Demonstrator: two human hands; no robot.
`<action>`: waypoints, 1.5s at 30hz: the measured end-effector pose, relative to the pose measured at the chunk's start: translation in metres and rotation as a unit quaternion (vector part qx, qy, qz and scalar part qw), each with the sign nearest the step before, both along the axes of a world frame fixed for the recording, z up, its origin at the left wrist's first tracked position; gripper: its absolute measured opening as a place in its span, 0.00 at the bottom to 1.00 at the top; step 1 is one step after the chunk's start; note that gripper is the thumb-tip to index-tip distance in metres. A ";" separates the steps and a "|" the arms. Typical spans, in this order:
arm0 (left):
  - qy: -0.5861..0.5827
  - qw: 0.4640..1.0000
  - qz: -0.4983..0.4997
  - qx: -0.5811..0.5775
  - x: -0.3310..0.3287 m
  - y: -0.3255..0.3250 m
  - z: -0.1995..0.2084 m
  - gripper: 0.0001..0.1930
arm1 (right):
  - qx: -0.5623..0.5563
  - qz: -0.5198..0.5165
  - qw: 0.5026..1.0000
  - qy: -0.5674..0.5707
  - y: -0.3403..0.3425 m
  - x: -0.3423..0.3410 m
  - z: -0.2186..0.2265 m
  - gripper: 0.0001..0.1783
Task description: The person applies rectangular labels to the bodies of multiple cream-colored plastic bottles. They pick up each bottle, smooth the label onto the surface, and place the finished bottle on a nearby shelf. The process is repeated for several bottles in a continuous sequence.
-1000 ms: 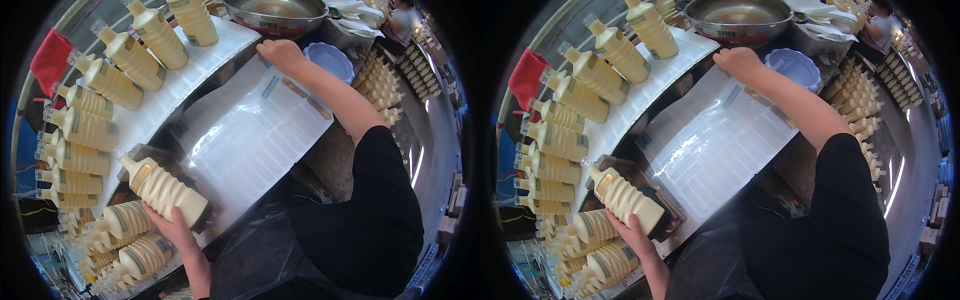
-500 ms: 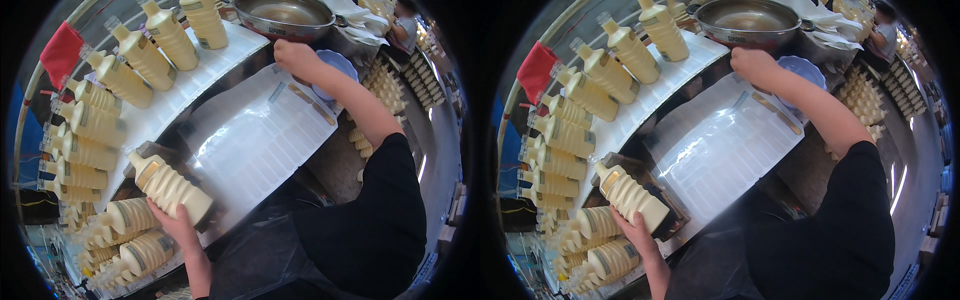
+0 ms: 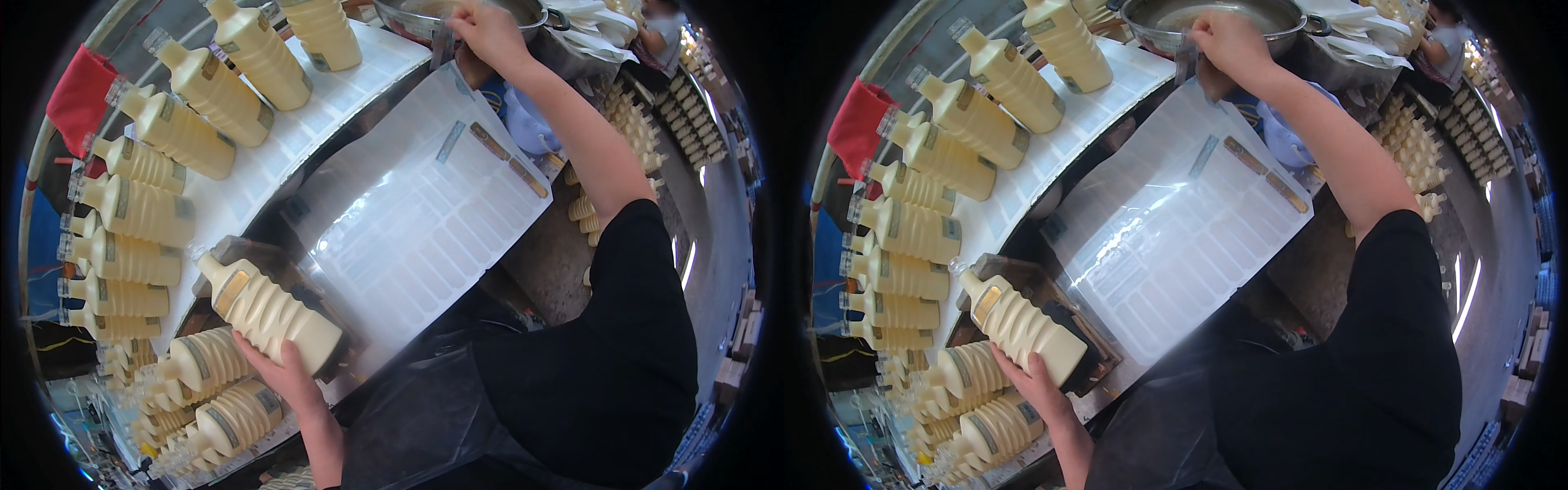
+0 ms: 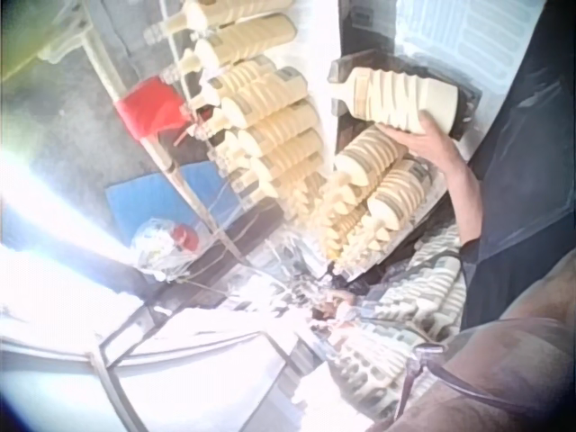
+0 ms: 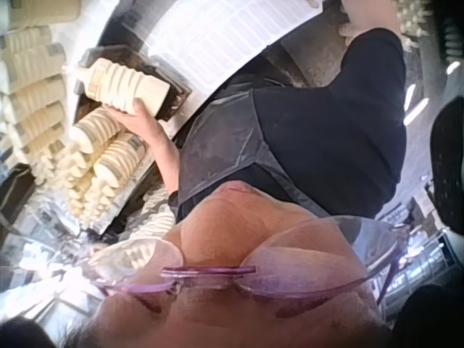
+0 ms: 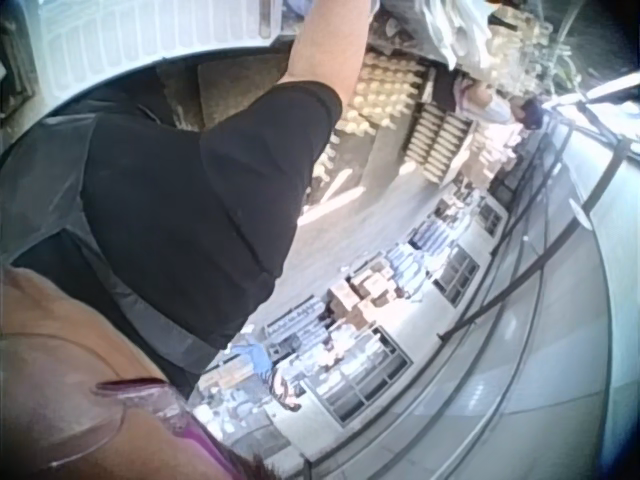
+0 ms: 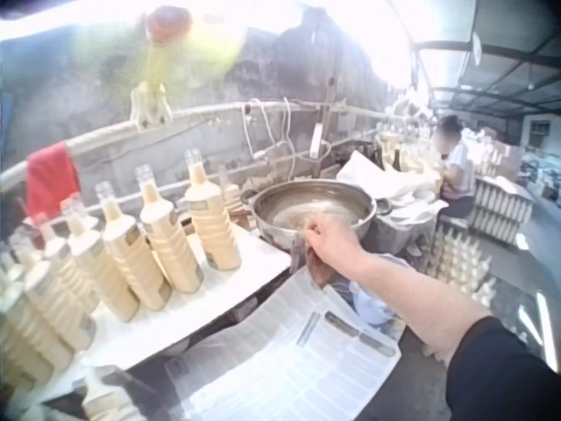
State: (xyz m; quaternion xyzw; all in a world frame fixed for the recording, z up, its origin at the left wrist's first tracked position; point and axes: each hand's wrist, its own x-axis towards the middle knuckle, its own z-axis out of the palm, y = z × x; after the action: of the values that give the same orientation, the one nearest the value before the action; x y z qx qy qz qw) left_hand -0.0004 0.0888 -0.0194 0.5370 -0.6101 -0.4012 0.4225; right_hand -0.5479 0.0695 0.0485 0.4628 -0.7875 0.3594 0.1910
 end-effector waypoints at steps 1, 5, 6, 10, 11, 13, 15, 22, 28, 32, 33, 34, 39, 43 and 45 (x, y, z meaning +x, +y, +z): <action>0.004 1.000 -0.003 0.001 0.000 0.000 0.000 0.44 | -0.027 -0.011 0.999 0.023 0.001 -0.001 0.005 0.10; 0.006 1.000 0.001 0.007 -0.003 0.001 0.003 0.44 | -0.149 0.000 0.988 -0.036 -0.001 -0.019 0.042 0.10; 0.002 1.000 0.007 0.008 -0.003 0.002 0.004 0.44 | -0.136 0.008 0.986 -0.091 -0.005 -0.027 0.050 0.09; 0.020 1.000 -0.001 0.008 -0.003 0.000 0.002 0.44 | -0.042 0.013 0.977 -0.211 -0.016 -0.069 0.064 0.09; 0.015 1.000 -0.003 0.001 0.003 -0.001 -0.002 0.45 | 0.006 0.004 0.967 -0.255 -0.021 -0.073 0.063 0.09; 0.012 1.000 -0.012 -0.008 0.004 -0.003 -0.007 0.46 | 0.200 -0.048 0.972 -0.111 -0.038 -0.134 0.040 0.11; 0.006 1.000 -0.005 -0.012 0.006 -0.002 -0.008 0.46 | 0.444 -0.120 0.887 0.034 -0.057 -0.143 0.036 0.12; 0.030 0.999 -0.001 0.011 -0.001 0.002 0.001 0.44 | 0.496 -0.161 0.849 0.085 -0.069 -0.153 0.034 0.10; 0.020 1.000 0.004 0.004 0.004 0.006 -0.001 0.40 | 0.091 -0.035 0.971 0.220 -0.027 -0.047 0.100 0.12; 0.060 0.997 -0.025 0.050 0.013 0.015 -0.007 0.42 | 0.171 0.025 0.965 0.200 -0.008 0.052 0.121 0.14; 0.054 0.997 -0.042 0.044 0.018 0.018 -0.010 0.43 | 0.190 0.045 0.958 0.208 -0.004 0.074 0.117 0.15; 0.048 0.996 -0.057 0.039 0.021 0.020 -0.014 0.44 | 0.205 0.087 0.959 0.176 0.006 0.098 0.109 0.13; -0.001 0.995 -0.094 0.025 0.038 0.023 -0.023 0.56 | 0.253 0.306 0.918 -0.011 0.032 0.216 0.054 0.10; -0.056 0.994 -0.073 -0.055 0.042 0.022 -0.033 0.58 | 0.214 0.416 0.844 -0.261 0.054 0.301 0.043 0.10; -0.025 0.997 -0.062 -0.050 0.042 0.022 -0.031 0.58 | 0.237 0.426 0.764 -0.422 0.062 0.338 0.048 0.06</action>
State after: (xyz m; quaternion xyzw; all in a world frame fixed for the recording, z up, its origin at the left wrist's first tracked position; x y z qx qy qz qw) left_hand 0.0415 0.1111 -0.0502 0.4861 -0.6717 -0.3825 0.4077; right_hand -0.2102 0.1316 0.0961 0.5833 -0.5704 0.3643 -0.4491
